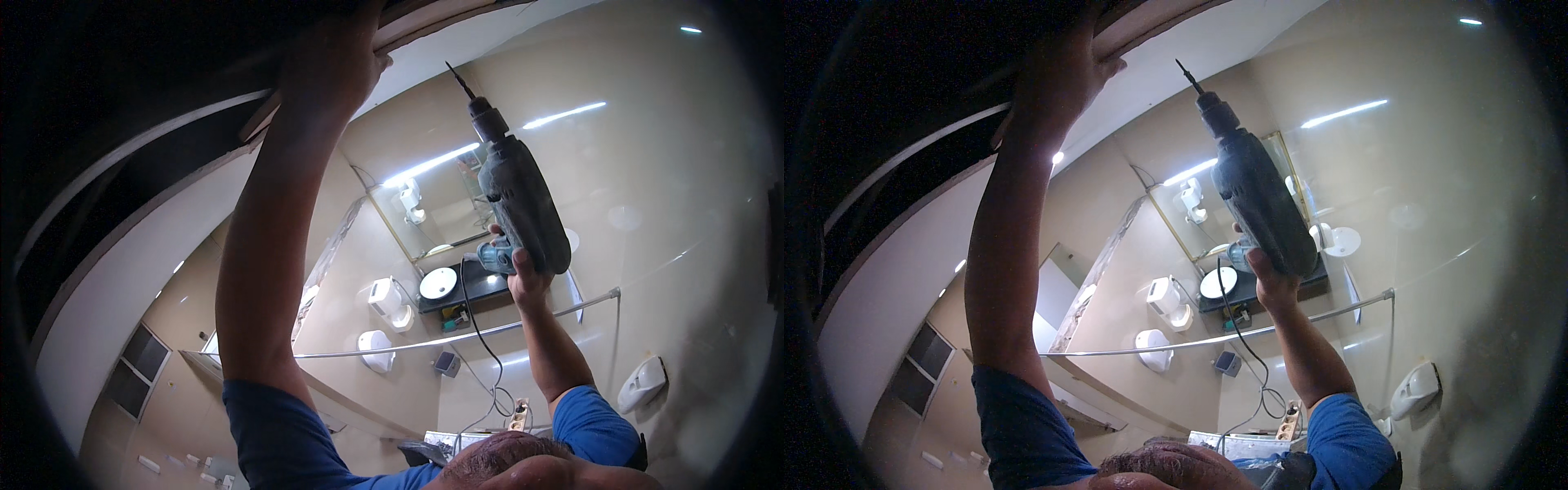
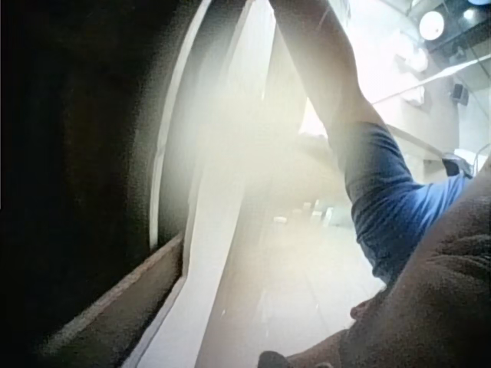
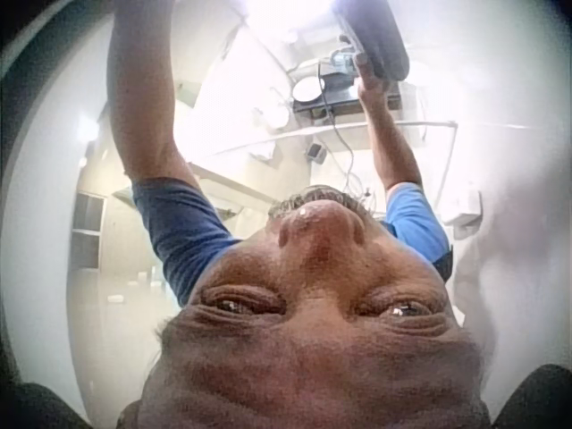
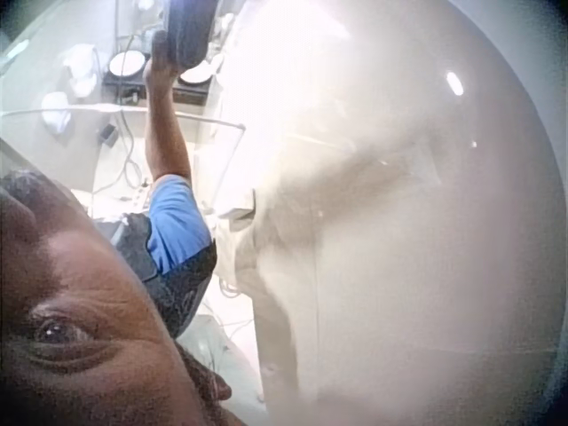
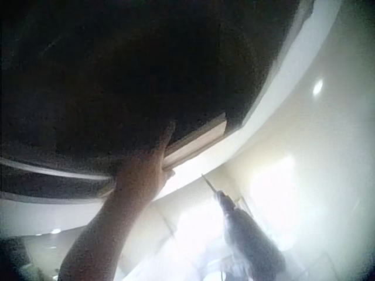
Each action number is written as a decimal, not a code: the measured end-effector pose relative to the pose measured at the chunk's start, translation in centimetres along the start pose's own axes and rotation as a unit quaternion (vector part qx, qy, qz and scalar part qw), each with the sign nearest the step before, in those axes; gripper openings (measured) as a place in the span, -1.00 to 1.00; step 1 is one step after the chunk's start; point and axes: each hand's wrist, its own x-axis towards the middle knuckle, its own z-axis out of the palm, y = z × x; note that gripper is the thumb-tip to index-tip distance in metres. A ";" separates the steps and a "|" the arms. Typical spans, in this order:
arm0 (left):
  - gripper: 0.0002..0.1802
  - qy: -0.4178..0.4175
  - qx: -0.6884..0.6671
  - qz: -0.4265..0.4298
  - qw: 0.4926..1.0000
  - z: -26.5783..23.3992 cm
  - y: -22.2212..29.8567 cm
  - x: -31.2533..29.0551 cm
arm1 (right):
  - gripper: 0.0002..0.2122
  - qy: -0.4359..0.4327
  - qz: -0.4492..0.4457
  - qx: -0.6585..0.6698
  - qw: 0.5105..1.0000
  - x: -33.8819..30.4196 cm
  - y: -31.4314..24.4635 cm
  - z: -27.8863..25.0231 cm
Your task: The person uses a corded electric drill to drive screws into a ceiling or overhead structure. They repeatedly insert screws into the drill and drive them into the ceiling, working along a linear section.
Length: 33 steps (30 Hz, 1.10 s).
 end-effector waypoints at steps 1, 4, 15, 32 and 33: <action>0.19 0.020 -0.003 0.013 1.000 -0.1 0.1 0.0 | -0.36 -0.008 -0.002 -0.002 1.000 0.3 0.3 0.1; 0.09 -0.045 -0.005 -0.040 0.998 -0.4 0.7 0.4 | -0.38 -0.008 0.000 -0.008 1.000 1.1 1.2 0.5; -0.47 -0.136 0.019 -0.111 0.984 -0.3 1.4 1.6 | -0.42 -0.004 -0.031 0.021 0.999 2.4 3.4 1.7; -0.50 -0.090 0.039 -0.088 0.991 -1.8 3.1 1.6 | -0.38 -0.008 -0.026 0.050 0.998 3.1 4.6 1.5; -0.50 -0.081 0.042 -0.086 0.992 -2.0 3.2 1.5 | -0.38 -0.006 -0.034 0.048 0.998 3.2 4.5 1.6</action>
